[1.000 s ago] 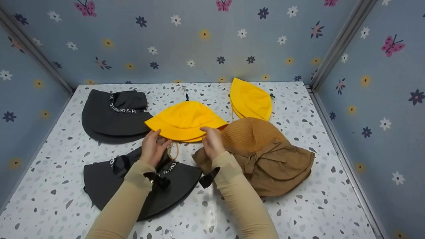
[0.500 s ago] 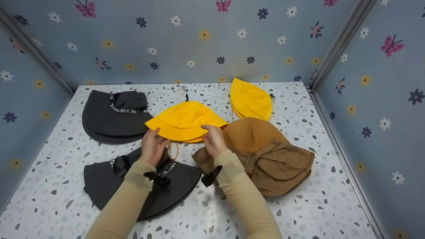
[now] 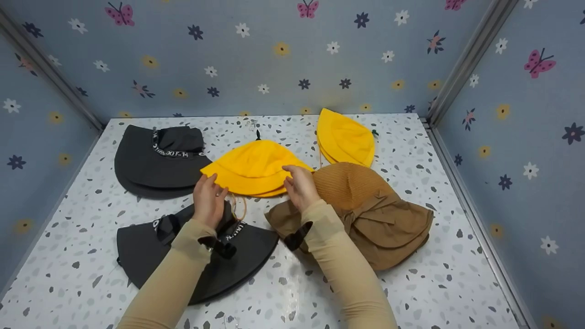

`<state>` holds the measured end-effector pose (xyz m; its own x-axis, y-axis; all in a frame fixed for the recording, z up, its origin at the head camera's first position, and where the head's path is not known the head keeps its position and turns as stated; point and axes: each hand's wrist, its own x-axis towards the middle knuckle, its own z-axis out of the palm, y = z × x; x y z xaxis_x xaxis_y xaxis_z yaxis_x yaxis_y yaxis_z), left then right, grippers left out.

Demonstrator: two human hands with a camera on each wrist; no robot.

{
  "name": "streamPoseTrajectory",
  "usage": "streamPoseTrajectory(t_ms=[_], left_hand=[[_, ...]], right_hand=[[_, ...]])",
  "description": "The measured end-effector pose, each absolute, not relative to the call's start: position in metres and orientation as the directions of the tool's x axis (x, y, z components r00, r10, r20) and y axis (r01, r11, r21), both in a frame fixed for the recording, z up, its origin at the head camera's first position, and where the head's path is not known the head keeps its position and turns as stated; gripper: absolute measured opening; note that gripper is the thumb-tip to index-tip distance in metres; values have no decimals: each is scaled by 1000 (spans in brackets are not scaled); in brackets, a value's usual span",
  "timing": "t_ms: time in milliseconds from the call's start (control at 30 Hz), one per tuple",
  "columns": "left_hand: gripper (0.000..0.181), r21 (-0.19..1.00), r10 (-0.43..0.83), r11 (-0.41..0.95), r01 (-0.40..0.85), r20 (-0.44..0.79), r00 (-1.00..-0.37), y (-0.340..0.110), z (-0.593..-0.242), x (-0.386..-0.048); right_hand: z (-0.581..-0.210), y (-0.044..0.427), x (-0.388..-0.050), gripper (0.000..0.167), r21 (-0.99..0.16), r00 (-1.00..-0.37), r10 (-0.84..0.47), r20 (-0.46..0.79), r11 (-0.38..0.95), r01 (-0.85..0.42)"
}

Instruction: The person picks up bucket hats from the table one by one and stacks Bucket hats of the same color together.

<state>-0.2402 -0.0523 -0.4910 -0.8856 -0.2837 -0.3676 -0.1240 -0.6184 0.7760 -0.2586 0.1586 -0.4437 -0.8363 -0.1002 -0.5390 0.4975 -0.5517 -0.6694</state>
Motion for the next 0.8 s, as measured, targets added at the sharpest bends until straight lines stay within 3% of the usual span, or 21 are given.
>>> streamPoseTrajectory(t_ms=[433,800], left_hand=[[61,655,-209,-749,-98,-374,-904,-49,-490,-237],[58,610,-192,-783,-123,-425,-885,-45,-488,-239]], right_hand=[[-426,209,-283,57,-726,-847,-49,-529,-491,482],[-423,254,-298,55,-772,-850,89,-519,-476,421]])
